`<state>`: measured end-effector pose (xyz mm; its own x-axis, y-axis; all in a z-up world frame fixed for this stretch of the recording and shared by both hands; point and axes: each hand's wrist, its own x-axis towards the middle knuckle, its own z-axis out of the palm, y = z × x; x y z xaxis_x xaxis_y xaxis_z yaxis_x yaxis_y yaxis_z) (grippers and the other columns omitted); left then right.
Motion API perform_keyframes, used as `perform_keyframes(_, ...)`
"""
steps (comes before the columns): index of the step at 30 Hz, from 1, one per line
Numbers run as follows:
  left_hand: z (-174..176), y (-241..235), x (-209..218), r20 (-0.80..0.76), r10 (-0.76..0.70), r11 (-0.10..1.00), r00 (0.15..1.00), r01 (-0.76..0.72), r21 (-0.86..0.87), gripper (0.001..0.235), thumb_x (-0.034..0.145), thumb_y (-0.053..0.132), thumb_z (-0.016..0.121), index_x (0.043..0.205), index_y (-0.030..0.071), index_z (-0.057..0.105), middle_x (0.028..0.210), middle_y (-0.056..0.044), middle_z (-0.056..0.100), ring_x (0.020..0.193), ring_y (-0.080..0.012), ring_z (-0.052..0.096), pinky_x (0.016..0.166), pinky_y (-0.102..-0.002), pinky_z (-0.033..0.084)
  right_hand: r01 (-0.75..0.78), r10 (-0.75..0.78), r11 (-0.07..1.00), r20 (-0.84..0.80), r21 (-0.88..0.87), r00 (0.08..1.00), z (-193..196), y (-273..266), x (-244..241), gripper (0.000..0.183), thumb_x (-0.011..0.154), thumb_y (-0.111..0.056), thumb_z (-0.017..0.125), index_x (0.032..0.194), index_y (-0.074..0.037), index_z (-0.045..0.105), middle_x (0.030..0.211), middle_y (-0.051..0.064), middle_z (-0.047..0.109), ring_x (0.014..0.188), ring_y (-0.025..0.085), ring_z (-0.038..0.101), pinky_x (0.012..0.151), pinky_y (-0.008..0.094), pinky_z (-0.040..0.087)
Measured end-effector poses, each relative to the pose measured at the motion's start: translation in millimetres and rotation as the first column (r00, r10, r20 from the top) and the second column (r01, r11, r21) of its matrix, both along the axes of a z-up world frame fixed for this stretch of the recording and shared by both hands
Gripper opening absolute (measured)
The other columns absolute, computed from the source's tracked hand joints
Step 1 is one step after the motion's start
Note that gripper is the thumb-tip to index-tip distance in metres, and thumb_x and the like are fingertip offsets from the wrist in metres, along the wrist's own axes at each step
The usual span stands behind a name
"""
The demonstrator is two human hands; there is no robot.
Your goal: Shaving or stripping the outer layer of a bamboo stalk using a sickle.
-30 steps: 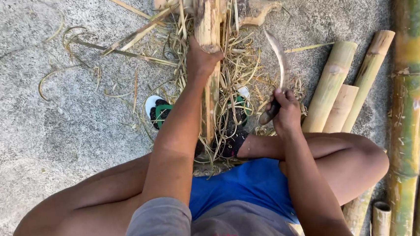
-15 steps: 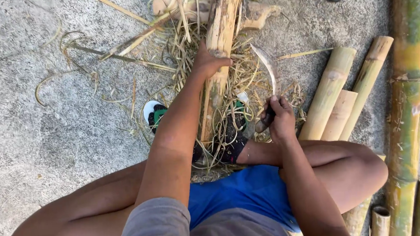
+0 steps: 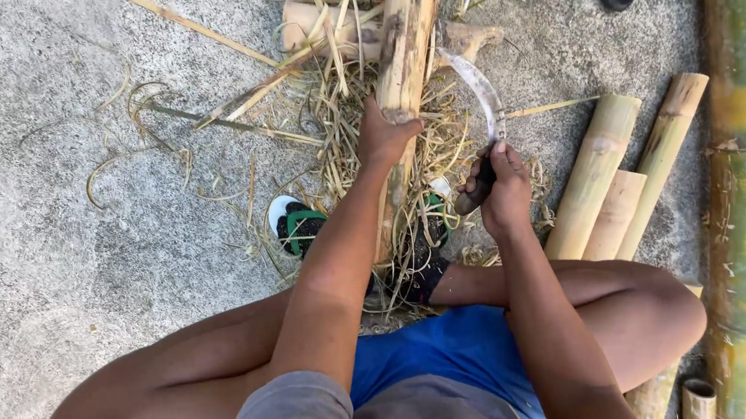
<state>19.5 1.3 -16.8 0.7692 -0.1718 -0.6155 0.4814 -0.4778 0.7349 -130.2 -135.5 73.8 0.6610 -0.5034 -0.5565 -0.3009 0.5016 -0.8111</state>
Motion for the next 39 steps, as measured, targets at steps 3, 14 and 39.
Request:
perform_keyframes(3,-22.9,2.1,0.9,-0.002,-0.033,0.994,0.999,0.032,-0.101,0.097,0.066,0.034,0.089,0.143,0.008,0.036,0.125,-0.016,0.066,0.106,-0.0295,0.072,0.097,-0.042,0.057,-0.024,0.023,0.999,-0.028,-0.042,0.999,-19.9,-5.5,15.1,0.029,0.11,-0.032,0.048,0.1,-0.006,0.057,0.074,0.004,0.058,0.055,0.015,0.055,0.056,0.035,0.054)
perform_keyframes(14,12.1,-1.1,113.4,0.76,-0.351,0.936,0.547,0.221,0.273,0.032,0.098,0.018,0.066,0.13,0.012,0.062,0.129,-0.009,0.063,0.12,-0.0256,0.058,0.106,-0.047,0.041,-0.329,0.261,0.802,-0.203,-0.498,0.944,-100.6,-31.5,109.8,0.031,0.11,-0.031,0.057,0.092,-0.005,0.059,0.068,0.002,0.057,0.051,0.011,0.05,0.044,0.031,0.043)
perform_keyframes(39,-23.2,-28.8,197.1,0.712,-0.369,0.929,0.597,0.22,0.296,0.009,0.091,0.012,0.072,0.083,0.011,0.076,0.086,-0.007,0.07,0.082,-0.0262,0.067,0.068,-0.046,0.055,-0.557,0.315,0.44,-0.46,-0.704,0.83,-68.7,-60.3,221.7,0.031,0.11,-0.037,0.051,0.1,-0.01,0.064,0.068,0.0,0.058,0.05,0.009,0.044,0.042,0.034,0.037)
